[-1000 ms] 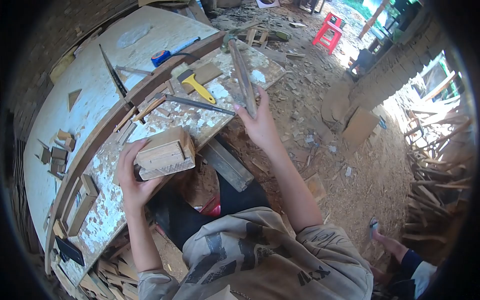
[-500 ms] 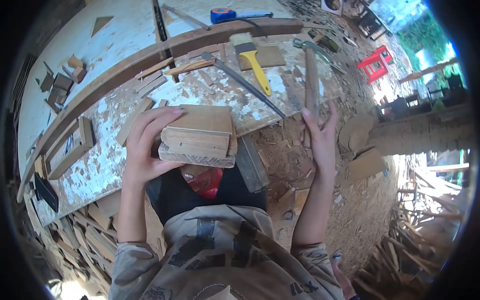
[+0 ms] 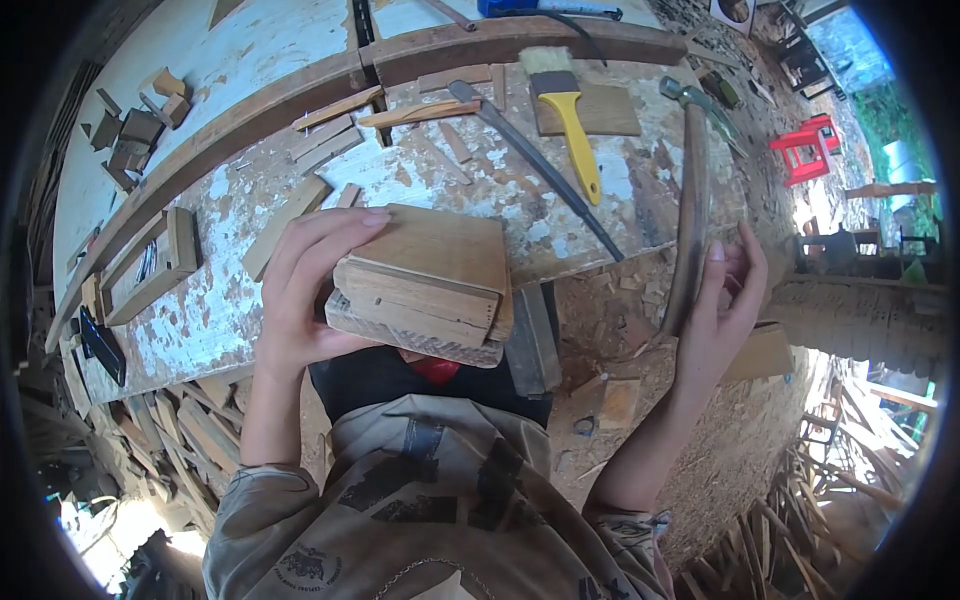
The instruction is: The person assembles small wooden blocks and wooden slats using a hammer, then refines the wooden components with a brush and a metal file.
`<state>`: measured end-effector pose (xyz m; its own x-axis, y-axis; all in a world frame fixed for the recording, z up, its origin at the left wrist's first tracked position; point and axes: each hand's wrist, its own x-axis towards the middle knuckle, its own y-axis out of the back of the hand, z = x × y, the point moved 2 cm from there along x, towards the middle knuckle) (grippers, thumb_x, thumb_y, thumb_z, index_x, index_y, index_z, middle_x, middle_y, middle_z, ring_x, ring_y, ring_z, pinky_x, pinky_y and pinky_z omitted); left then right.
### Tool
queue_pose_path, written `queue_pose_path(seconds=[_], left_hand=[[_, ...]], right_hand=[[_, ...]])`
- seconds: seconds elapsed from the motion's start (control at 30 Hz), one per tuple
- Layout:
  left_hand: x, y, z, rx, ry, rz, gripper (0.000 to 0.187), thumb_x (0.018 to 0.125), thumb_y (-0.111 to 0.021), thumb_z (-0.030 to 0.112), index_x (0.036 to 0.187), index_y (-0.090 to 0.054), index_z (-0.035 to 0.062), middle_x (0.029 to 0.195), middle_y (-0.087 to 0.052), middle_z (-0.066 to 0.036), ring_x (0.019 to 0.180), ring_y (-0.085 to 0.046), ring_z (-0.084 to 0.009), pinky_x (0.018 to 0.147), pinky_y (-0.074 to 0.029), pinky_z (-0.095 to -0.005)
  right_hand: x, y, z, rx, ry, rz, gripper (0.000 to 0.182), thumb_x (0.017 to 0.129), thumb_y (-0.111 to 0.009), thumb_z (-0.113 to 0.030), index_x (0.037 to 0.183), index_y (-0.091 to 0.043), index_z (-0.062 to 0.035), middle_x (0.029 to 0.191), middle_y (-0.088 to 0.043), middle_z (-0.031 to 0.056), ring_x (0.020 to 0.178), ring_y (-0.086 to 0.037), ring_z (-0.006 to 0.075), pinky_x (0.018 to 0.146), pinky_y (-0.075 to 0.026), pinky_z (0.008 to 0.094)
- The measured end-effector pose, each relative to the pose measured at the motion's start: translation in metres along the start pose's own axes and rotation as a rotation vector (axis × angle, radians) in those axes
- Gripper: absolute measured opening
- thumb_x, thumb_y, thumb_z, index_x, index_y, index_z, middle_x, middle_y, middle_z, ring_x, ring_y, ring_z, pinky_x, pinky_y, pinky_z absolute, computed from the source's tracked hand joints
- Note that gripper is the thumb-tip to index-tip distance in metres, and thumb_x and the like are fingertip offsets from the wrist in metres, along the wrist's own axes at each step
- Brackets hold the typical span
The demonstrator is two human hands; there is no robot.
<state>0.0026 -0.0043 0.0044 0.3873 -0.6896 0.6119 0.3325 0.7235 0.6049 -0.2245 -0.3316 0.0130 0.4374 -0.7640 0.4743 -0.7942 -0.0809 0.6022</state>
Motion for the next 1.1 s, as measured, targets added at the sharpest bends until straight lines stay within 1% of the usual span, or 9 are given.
queue_pose_path(seconds=[0.13, 0.23, 0.37, 0.47, 0.57, 0.7, 0.87, 0.97, 1.1], left_hand=[[-0.001, 0.001, -0.003, 0.006, -0.012, 0.004, 0.074, 0.083, -0.087, 0.051, 0.140, -0.070, 0.0077, 0.135, -0.073, -0.012, 0.122, -0.071, -0.0331, 0.104, -0.055, -0.0484], [-0.002, 0.000, -0.004, 0.000, -0.064, 0.013, 0.076, 0.079, -0.091, 0.048, 0.136, -0.069, 0.0029, 0.133, -0.075, -0.017, 0.119, -0.073, -0.0373, 0.101, -0.056, -0.0486], [-0.007, 0.004, -0.006, -0.072, -0.022, -0.037, 0.074, 0.086, -0.085, 0.051, 0.142, -0.068, 0.0054, 0.139, -0.073, -0.012, 0.126, -0.069, -0.0324, 0.107, -0.053, -0.0475], [-0.010, 0.004, -0.008, -0.161, -0.010, -0.027, 0.074, 0.086, -0.084, 0.047, 0.146, -0.066, 0.0085, 0.144, -0.069, -0.010, 0.130, -0.066, -0.0314, 0.110, -0.051, -0.0493], [-0.014, 0.003, -0.010, -0.137, -0.021, -0.001, 0.077, 0.082, -0.086, 0.042, 0.149, -0.063, 0.0109, 0.146, -0.066, -0.009, 0.131, -0.065, -0.0330, 0.111, -0.050, -0.0512], [-0.012, 0.000, -0.008, -0.185, -0.027, 0.019, 0.091, 0.071, -0.092, 0.031, 0.153, -0.058, 0.0126, 0.145, -0.063, -0.007, 0.130, -0.063, -0.0321, 0.111, -0.050, -0.0491], [-0.012, -0.006, -0.010, -0.192, -0.039, 0.073, 0.094, 0.067, -0.093, 0.031, 0.152, -0.057, 0.0121, 0.145, -0.062, -0.007, 0.129, -0.062, -0.0316, 0.107, -0.051, -0.0466], [-0.013, -0.006, -0.010, -0.194, -0.045, 0.077, 0.095, 0.067, -0.093, 0.032, 0.152, -0.057, 0.0115, 0.145, -0.062, -0.007, 0.129, -0.062, -0.0313, 0.107, -0.052, -0.0461], [-0.011, -0.007, -0.010, -0.188, -0.041, 0.074, 0.097, 0.066, -0.093, 0.032, 0.153, -0.055, 0.0108, 0.145, -0.061, -0.008, 0.130, -0.061, -0.0314, 0.107, -0.052, -0.0460]], right_hand=[[-0.005, -0.021, -0.034, 0.024, 0.135, -0.025, 0.032, 0.108, -0.069, -0.013, 0.139, -0.071, -0.0049, 0.118, -0.068, 0.0062, 0.103, -0.063, 0.0152, 0.097, -0.050, 0.0305], [-0.004, -0.038, -0.057, 0.086, 0.224, -0.121, 0.027, 0.106, -0.070, -0.007, 0.133, -0.073, -0.0034, 0.118, -0.070, 0.0077, 0.104, -0.065, 0.0161, 0.097, -0.051, 0.0311], [-0.007, -0.062, -0.086, 0.132, 0.349, -0.293, 0.023, 0.104, -0.070, -0.005, 0.127, -0.073, -0.0005, 0.117, -0.071, 0.0112, 0.104, -0.067, 0.0204, 0.097, -0.052, 0.0331], [-0.009, -0.076, -0.102, 0.130, 0.446, -0.374, 0.021, 0.104, -0.070, -0.003, 0.124, -0.074, 0.0014, 0.117, -0.072, 0.0129, 0.106, -0.068, 0.0240, 0.098, -0.052, 0.0353], [-0.013, -0.087, -0.110, 0.171, 0.457, -0.399, 0.021, 0.104, -0.069, -0.003, 0.123, -0.074, 0.0017, 0.116, -0.072, 0.0138, 0.107, -0.068, 0.0241, 0.099, -0.051, 0.0357], [-0.013, -0.088, -0.116, 0.141, 0.445, -0.433, 0.020, 0.104, -0.068, -0.003, 0.123, -0.073, 0.0027, 0.115, -0.072, 0.0142, 0.106, -0.067, 0.0240, 0.100, -0.051, 0.0367], [-0.016, -0.096, -0.113, 0.179, 0.413, -0.433, 0.020, 0.107, -0.065, -0.006, 0.124, -0.073, 0.0026, 0.111, -0.070, 0.0130, 0.104, -0.066, 0.0218, 0.098, -0.050, 0.0359], [-0.024, -0.095, -0.103, 0.297, 0.230, -0.489, 0.024, 0.112, -0.060, -0.013, 0.123, -0.074, 0.0026, 0.109, -0.069, 0.0118, 0.105, -0.064, 0.0221, 0.099, -0.048, 0.0358], [-0.030, -0.076, -0.090, 0.772, -0.040, -0.454, 0.076, 0.118, -0.022, -0.055, 0.137, -0.065, 0.0041, 0.109, -0.066, 0.0142, 0.107, -0.062, 0.0251, 0.104, -0.047, 0.0384]])
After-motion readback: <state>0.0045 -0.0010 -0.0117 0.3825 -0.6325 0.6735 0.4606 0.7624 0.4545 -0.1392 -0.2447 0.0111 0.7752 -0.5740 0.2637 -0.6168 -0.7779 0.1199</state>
